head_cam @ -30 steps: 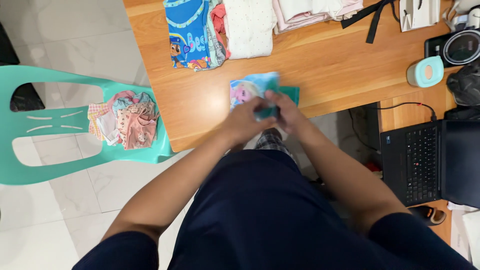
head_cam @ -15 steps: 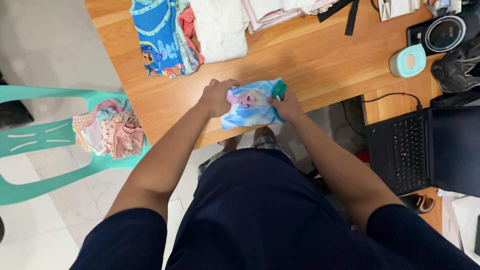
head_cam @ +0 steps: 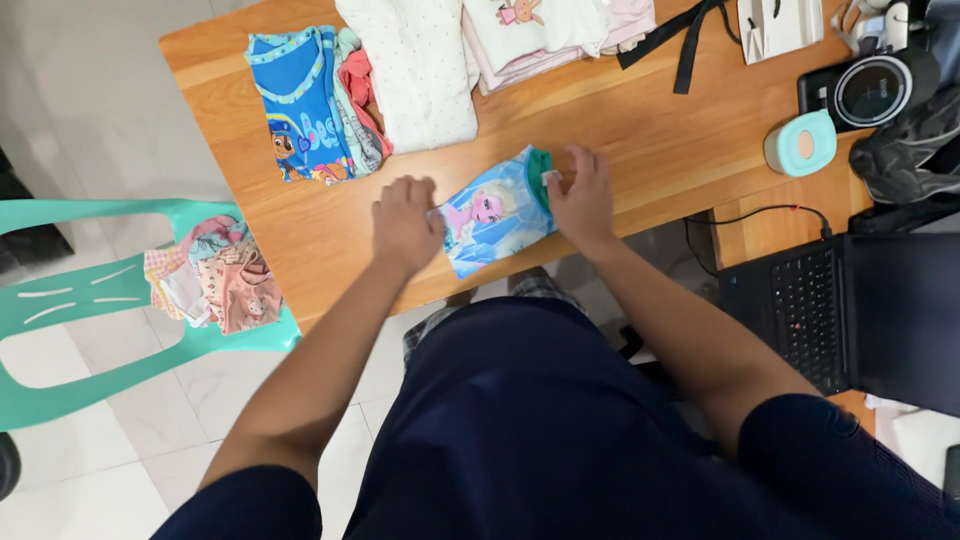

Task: Fold various pieces of baby or toddler clothing and arrange them in piles.

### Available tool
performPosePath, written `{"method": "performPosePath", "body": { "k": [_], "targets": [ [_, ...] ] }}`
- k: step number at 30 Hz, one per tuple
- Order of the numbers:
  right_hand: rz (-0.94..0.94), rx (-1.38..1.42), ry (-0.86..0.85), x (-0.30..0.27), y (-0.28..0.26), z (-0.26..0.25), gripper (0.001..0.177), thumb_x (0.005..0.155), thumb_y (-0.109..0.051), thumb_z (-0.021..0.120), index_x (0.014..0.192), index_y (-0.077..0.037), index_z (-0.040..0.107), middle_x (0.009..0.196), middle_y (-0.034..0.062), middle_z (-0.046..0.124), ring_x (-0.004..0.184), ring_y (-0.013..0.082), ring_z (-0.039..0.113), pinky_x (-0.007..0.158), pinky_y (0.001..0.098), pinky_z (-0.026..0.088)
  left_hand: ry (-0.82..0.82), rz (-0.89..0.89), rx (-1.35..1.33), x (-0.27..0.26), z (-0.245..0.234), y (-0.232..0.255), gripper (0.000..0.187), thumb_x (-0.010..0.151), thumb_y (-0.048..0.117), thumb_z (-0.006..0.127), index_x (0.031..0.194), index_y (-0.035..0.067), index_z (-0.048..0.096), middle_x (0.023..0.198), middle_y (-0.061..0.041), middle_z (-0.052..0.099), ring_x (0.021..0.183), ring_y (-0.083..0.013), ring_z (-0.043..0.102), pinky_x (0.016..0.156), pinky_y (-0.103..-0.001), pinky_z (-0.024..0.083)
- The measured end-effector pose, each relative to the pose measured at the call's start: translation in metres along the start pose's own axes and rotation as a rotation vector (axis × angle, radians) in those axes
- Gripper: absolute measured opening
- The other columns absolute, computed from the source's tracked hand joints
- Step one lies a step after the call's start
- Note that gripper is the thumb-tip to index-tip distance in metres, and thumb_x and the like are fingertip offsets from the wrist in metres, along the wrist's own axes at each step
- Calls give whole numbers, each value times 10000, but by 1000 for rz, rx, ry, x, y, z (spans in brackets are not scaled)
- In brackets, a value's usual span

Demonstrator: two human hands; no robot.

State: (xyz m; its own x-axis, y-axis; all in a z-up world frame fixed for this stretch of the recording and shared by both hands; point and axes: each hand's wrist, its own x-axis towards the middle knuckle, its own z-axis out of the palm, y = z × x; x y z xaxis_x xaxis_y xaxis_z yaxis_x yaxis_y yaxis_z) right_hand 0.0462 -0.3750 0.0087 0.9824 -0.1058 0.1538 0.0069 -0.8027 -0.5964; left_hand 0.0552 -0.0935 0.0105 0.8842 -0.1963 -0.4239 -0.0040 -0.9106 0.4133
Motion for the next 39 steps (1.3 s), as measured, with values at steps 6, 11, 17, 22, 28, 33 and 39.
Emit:
{"method": "performPosePath", "body": {
  "k": [6, 11, 17, 22, 28, 33, 39],
  "targets": [
    [-285, 87, -414, -9, -20, 8, 307, 869, -186, 758, 1142, -103, 644, 1106, 131, 581, 1054, 352, 586, 876, 454, 490, 0, 486, 305, -21, 33, 41, 691, 926, 399, 581, 1536, 158, 363, 1626, -154, 249, 1501, -410, 210, 1124, -649, 257],
    [-371, 67, -574, -1, 3, 20, 354, 726, -164, 791, 1025, -89, 618, 1058, 134, 576, 1036, 370, 556, 885, 470, 483, -73, 392, 231, -17, 34, 45, 705, 958, 400, 522, 1590, 190, 291, 1650, -167, 146, 1491, -433, 143, 1122, -675, 204],
    [-586, -110, -551, 56, 51, 8, 205, 750, -89, 730, 932, -183, 712, 1053, 52, 623, 1103, 321, 562, 940, 484, 476, -99, 289, 68, -15, 26, 35, 607, 993, 354, 496, 1551, 162, 351, 1643, -159, 233, 1478, -362, 265, 1153, -556, 277],
    [-574, -267, -546, 87, 58, -5, 214, 830, -173, 695, 1043, -174, 722, 1241, 57, 634, 1252, 338, 560, 1042, 529, 458, 23, 230, -9, -16, 36, 26, 546, 972, 257, 513, 1492, 110, 432, 1542, -174, 389, 1383, -345, 391, 1089, -524, 359],
    [-472, -497, -984, 66, 20, -21, 1014, 737, -537, 814, 1561, -201, 328, 1666, 208, 36, 1491, 566, -14, 1090, 772, 140, 633, -251, -121, 13, 16, -5, 603, 848, 167, 601, 1439, 101, 505, 1470, -157, 479, 1379, -359, 441, 1091, -524, 392],
    [-505, -519, -973, 76, 38, -21, 1026, 738, -510, 796, 1600, -323, 271, 1717, 116, 9, 1541, 511, -67, 1160, 767, 112, 571, -420, 3, 44, -2, -64, 718, 832, 175, 655, 1501, 31, 440, 1589, -193, 374, 1405, -413, 383, 1013, -572, 380],
    [-331, -610, -1009, 95, 67, -41, 1019, 795, -533, 772, 1610, -330, 196, 1707, 124, -78, 1502, 555, -139, 1132, 774, 80, 550, -393, -63, 58, -12, -90, 444, 913, 165, 636, 1349, 84, 625, 1451, -129, 597, 1228, -354, 596, 1000, -470, 482]
  ]
}}
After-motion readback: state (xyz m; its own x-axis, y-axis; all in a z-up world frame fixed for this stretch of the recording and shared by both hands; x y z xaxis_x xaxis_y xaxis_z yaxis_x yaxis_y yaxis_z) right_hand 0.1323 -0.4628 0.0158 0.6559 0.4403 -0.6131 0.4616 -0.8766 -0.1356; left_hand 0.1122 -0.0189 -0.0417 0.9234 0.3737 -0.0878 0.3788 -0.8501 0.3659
